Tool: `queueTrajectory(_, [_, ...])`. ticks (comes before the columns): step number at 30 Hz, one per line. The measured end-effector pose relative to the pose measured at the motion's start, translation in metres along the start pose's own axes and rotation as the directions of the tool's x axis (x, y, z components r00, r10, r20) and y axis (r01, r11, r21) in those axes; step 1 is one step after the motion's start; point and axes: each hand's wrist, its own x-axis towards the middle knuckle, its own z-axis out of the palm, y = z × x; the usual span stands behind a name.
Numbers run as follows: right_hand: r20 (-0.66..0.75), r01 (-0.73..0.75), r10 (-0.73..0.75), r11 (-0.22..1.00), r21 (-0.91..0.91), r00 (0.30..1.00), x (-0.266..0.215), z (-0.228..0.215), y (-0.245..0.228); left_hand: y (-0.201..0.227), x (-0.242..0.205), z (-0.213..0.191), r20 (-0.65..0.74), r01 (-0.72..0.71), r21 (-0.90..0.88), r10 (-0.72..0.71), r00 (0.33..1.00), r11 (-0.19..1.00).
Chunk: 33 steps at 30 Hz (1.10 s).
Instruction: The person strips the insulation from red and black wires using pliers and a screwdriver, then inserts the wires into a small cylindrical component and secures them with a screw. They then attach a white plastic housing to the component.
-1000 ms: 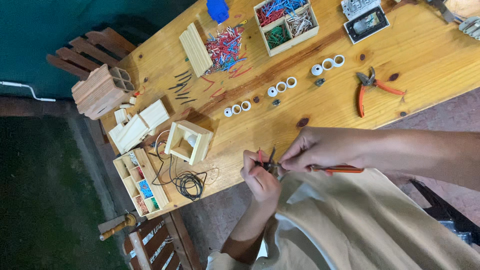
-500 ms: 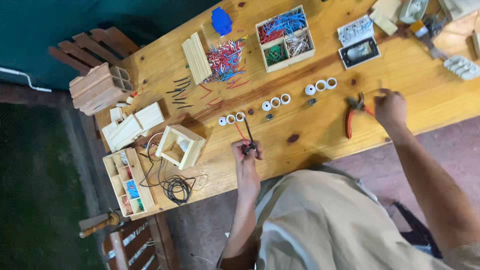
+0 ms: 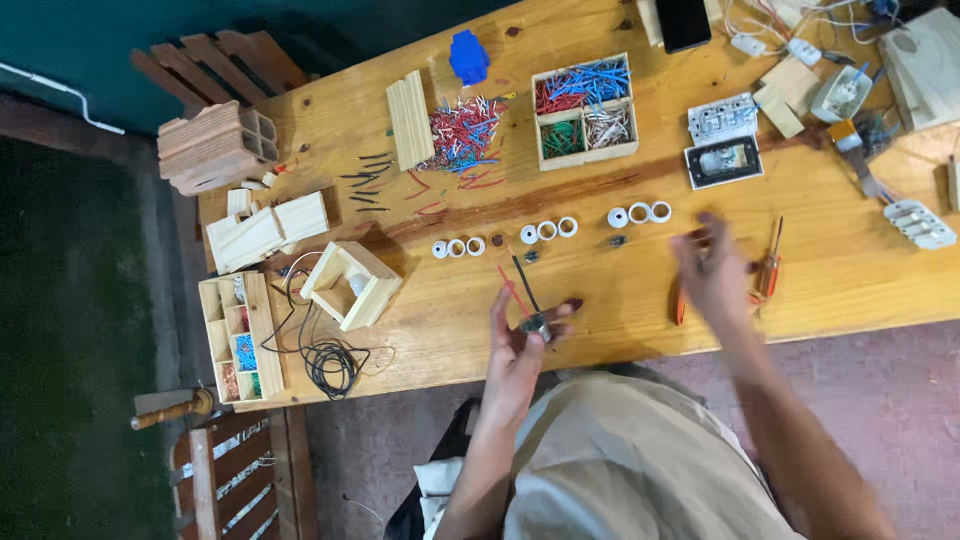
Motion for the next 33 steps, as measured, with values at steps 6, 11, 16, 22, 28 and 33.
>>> queueTrajectory(6, [0.292,0.017,-0.226,0.817,0.577,0.929,-0.062,-0.038,-0.155,-0.009,0.010,0.009,-0.058,0.092,0.267,-0.079,0.995,0.959])
queueTrajectory(11, [0.256,0.145,-0.317,0.839,0.524,0.913,-0.060,-0.036,-0.173,-0.024,0.016,-0.001,-0.073,0.182,0.294,-0.167,0.983,0.939])
queueTrajectory(16, [0.220,-0.042,-0.174,0.688,0.725,0.960,-0.059,-0.007,-0.164,-0.002,0.017,-0.004,-0.011,0.142,0.306,-0.146,0.989,0.941])
queueTrajectory(22, [0.266,-0.192,0.008,0.714,0.674,0.964,-0.053,-0.006,-0.174,0.002,0.063,-0.114,-0.196,0.264,0.878,-0.203,0.959,0.399])
queueTrajectory(28, [0.172,-0.162,0.053,0.678,0.717,0.984,-0.069,-0.002,-0.196,-0.048,0.137,-0.278,-0.199,0.193,0.961,-0.012,0.980,-0.200])
queueTrajectory(33, [0.159,-0.201,0.124,0.657,0.727,0.979,-0.076,-0.004,-0.215,-0.072,0.158,-0.339,-0.112,0.098,0.973,-0.054,0.992,-0.207])
